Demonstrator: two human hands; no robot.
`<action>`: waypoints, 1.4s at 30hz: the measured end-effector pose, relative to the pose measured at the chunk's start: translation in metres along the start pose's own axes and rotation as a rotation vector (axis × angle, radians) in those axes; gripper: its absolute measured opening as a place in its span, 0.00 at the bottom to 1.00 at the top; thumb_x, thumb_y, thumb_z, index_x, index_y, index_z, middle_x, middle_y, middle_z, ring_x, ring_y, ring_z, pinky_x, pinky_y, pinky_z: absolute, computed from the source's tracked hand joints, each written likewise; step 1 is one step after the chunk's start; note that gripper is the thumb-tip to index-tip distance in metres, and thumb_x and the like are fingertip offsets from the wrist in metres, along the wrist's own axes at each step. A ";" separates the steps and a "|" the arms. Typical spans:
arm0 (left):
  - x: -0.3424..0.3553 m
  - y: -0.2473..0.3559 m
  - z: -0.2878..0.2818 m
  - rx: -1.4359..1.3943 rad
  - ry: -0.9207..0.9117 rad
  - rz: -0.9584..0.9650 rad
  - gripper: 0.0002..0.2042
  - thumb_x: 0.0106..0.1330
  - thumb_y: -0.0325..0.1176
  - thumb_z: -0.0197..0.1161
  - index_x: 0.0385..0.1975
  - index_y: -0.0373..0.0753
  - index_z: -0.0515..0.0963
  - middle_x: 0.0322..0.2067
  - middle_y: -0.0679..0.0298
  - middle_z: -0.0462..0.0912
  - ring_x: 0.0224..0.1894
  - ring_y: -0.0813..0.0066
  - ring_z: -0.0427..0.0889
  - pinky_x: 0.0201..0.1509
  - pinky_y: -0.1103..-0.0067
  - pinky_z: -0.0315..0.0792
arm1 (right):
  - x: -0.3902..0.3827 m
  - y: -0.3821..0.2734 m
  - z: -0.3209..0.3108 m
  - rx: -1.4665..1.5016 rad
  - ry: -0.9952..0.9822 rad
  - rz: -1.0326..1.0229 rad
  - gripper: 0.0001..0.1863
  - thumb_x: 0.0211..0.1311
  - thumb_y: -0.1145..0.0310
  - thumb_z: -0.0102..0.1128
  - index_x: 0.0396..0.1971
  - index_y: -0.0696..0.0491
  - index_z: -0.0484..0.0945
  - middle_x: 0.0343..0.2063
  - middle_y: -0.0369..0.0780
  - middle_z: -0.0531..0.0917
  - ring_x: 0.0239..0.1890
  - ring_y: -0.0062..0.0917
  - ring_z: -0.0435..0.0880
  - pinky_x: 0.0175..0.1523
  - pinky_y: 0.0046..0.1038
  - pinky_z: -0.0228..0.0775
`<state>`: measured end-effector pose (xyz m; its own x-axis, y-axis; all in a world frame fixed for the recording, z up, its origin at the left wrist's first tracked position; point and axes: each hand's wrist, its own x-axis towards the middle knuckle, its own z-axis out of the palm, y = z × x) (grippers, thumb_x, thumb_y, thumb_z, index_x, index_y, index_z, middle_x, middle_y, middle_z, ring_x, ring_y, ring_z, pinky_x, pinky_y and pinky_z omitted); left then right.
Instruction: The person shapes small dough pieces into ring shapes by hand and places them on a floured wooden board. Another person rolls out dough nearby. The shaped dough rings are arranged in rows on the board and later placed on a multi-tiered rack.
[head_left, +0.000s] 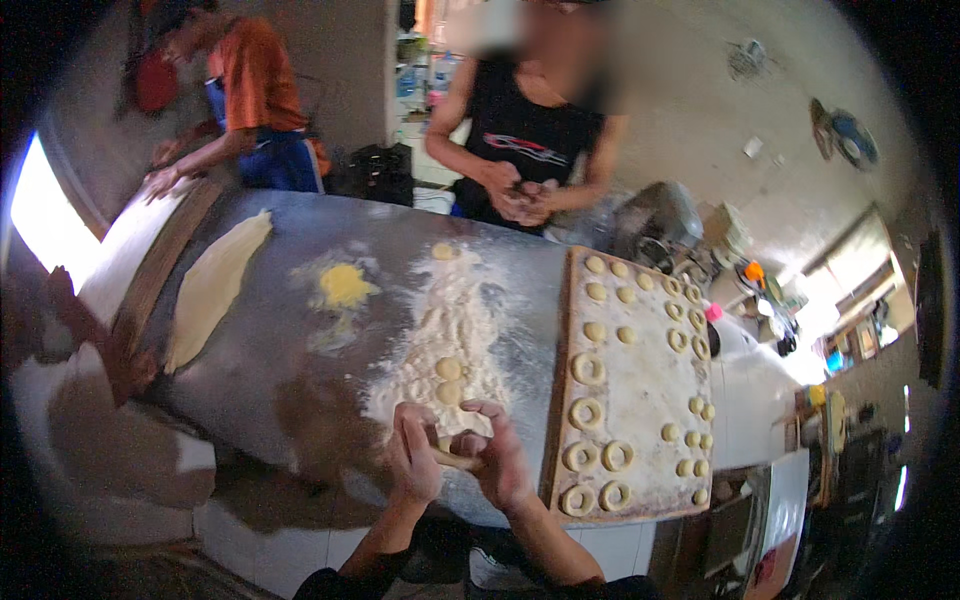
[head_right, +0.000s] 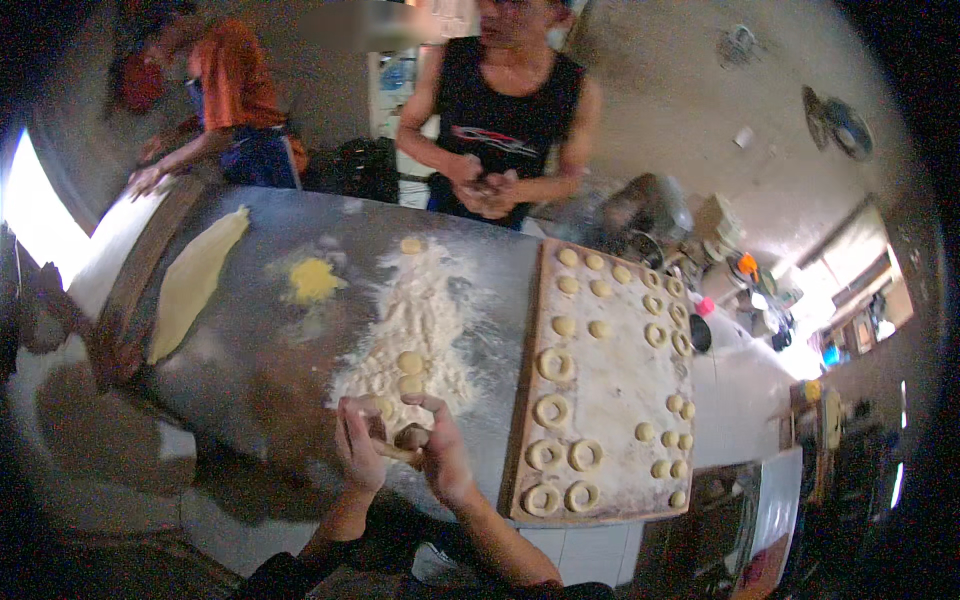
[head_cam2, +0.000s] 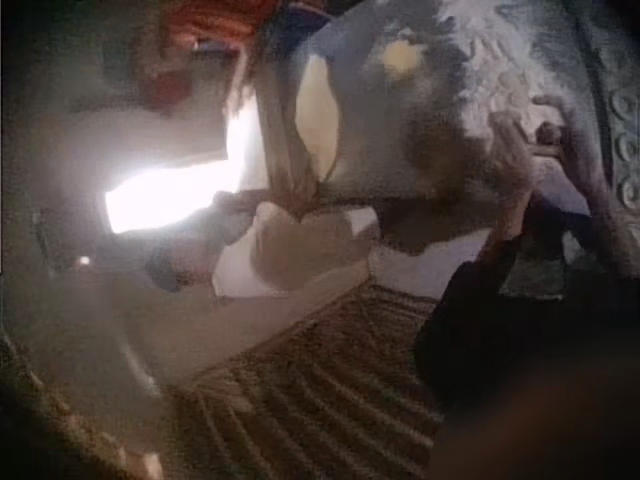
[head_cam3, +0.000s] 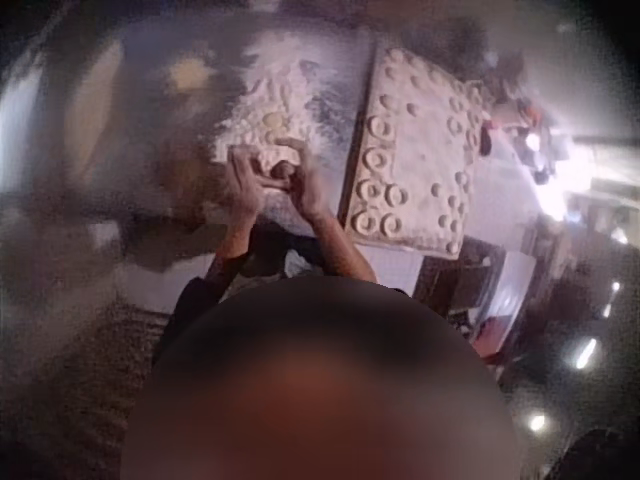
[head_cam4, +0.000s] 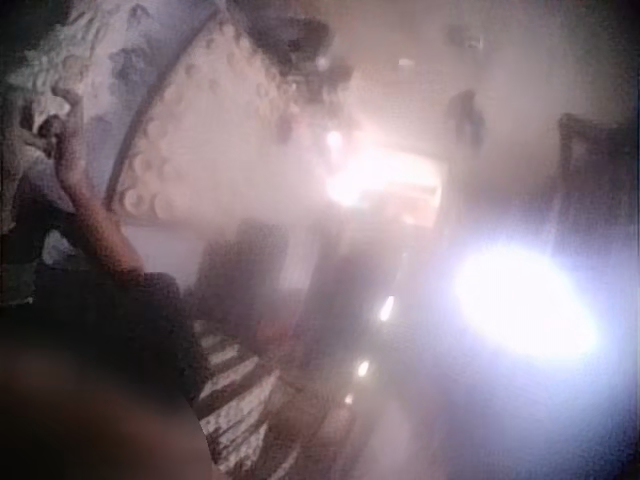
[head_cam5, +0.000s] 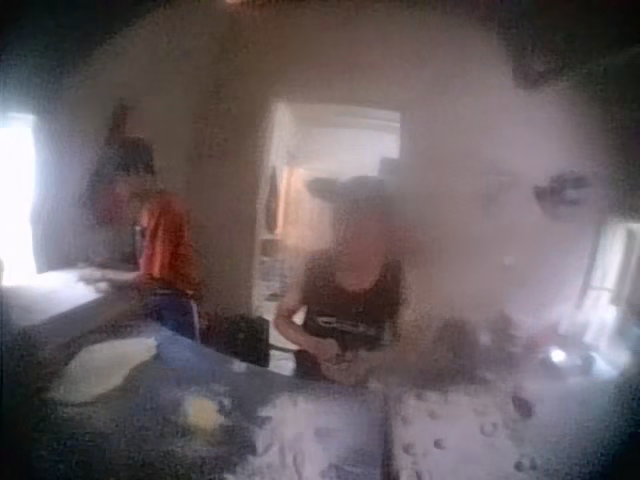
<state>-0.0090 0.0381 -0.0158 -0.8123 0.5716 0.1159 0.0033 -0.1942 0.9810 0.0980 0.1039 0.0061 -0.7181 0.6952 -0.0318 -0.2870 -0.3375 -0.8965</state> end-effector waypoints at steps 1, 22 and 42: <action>-0.002 -0.003 0.005 0.141 -0.143 0.203 0.18 0.78 0.45 0.40 0.47 0.34 0.68 0.30 0.62 0.72 0.32 0.76 0.70 0.38 0.77 0.66 | -0.001 -0.004 -0.006 0.488 0.001 0.130 0.34 0.73 0.43 0.41 0.66 0.54 0.59 0.34 0.38 0.75 0.34 0.25 0.73 0.49 0.26 0.65; -0.067 -0.006 0.182 0.248 -0.465 0.193 0.11 0.75 0.36 0.47 0.41 0.34 0.71 0.35 0.55 0.78 0.35 0.65 0.79 0.44 0.70 0.73 | -0.059 -0.083 -0.162 0.187 0.076 -0.211 0.34 0.67 0.45 0.52 0.63 0.54 0.59 0.47 0.47 0.75 0.51 0.36 0.78 0.58 0.37 0.70; -0.081 -0.012 0.288 0.383 -0.614 0.098 0.10 0.77 0.39 0.44 0.47 0.41 0.68 0.32 0.46 0.82 0.38 0.43 0.84 0.39 0.59 0.75 | -0.068 -0.129 -0.247 0.162 0.322 -0.025 0.30 0.72 0.40 0.42 0.62 0.46 0.57 0.24 0.34 0.73 0.25 0.22 0.71 0.34 0.29 0.68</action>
<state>0.2242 0.2237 0.0081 -0.3245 0.9319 0.1622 0.3540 -0.0393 0.9344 0.3402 0.2565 0.0148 -0.4800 0.8604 -0.1713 -0.4175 -0.3958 -0.8179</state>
